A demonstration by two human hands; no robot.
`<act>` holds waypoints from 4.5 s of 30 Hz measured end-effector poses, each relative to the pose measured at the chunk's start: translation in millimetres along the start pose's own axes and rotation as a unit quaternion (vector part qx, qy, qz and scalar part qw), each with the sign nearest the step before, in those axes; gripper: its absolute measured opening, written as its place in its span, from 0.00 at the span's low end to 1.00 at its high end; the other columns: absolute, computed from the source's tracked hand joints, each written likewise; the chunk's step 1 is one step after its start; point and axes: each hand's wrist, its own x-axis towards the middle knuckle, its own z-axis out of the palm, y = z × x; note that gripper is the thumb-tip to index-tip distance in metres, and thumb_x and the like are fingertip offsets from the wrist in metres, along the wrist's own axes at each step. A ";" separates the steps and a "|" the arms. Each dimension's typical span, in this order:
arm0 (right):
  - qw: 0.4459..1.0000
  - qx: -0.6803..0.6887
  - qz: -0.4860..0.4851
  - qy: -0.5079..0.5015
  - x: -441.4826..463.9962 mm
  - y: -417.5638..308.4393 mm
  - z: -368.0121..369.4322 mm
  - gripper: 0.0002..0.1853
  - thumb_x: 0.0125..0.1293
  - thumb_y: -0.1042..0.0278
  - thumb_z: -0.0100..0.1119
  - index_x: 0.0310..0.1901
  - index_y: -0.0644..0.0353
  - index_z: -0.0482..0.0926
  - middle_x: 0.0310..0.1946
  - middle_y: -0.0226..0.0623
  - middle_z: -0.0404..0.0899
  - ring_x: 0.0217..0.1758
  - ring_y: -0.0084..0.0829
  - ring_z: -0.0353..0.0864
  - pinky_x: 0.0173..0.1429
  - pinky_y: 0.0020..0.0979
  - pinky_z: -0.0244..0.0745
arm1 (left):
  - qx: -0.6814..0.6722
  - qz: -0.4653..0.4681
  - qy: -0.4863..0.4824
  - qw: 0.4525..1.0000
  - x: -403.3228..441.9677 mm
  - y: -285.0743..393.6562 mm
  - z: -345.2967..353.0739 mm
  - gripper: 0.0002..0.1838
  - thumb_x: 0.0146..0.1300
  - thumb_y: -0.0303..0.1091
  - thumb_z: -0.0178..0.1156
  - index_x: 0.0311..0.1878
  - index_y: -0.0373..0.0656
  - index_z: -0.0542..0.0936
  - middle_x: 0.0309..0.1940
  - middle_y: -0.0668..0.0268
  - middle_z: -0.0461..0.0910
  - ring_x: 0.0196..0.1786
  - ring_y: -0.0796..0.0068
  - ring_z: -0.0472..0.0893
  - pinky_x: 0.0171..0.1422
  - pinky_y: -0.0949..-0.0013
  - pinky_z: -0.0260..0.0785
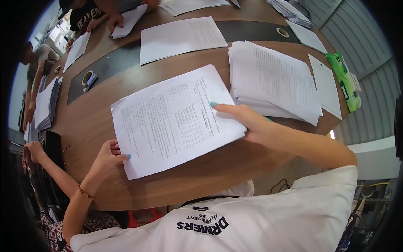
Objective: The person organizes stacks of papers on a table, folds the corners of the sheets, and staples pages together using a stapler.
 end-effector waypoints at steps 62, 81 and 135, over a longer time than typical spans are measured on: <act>0.950 -0.074 -0.071 0.296 -64.5 -46.3 -329.9 0.46 0.51 0.32 0.57 0.52 0.75 0.66 0.47 0.61 0.71 0.50 0.47 0.74 0.51 0.42 0.73 | -0.119 0.054 -0.321 0.938 151.5 219.6 202.0 0.52 0.51 0.63 0.58 0.58 0.17 0.57 0.52 0.47 0.68 0.53 0.64 0.72 0.59 0.67 0.64; 0.957 -0.148 -0.043 0.246 -45.1 -68.2 -341.2 0.37 0.57 0.46 0.59 0.55 0.74 0.65 0.48 0.49 0.75 0.48 0.37 0.78 0.50 0.37 0.74 | -0.195 0.131 -0.224 0.946 95.7 223.8 257.0 0.55 0.45 0.44 0.69 0.61 0.27 0.40 0.55 0.44 0.59 0.55 0.56 0.69 0.54 0.61 0.71; 0.500 -0.685 -0.517 0.115 143.8 -133.8 -53.4 0.20 0.64 0.58 0.48 0.56 0.56 0.68 0.62 0.39 0.62 0.63 0.41 0.62 0.63 0.42 0.59 | 0.552 0.388 0.087 0.733 200.8 170.8 38.8 0.24 0.64 0.38 0.45 0.64 0.48 0.62 0.64 0.51 0.59 0.64 0.53 0.60 0.65 0.52 0.54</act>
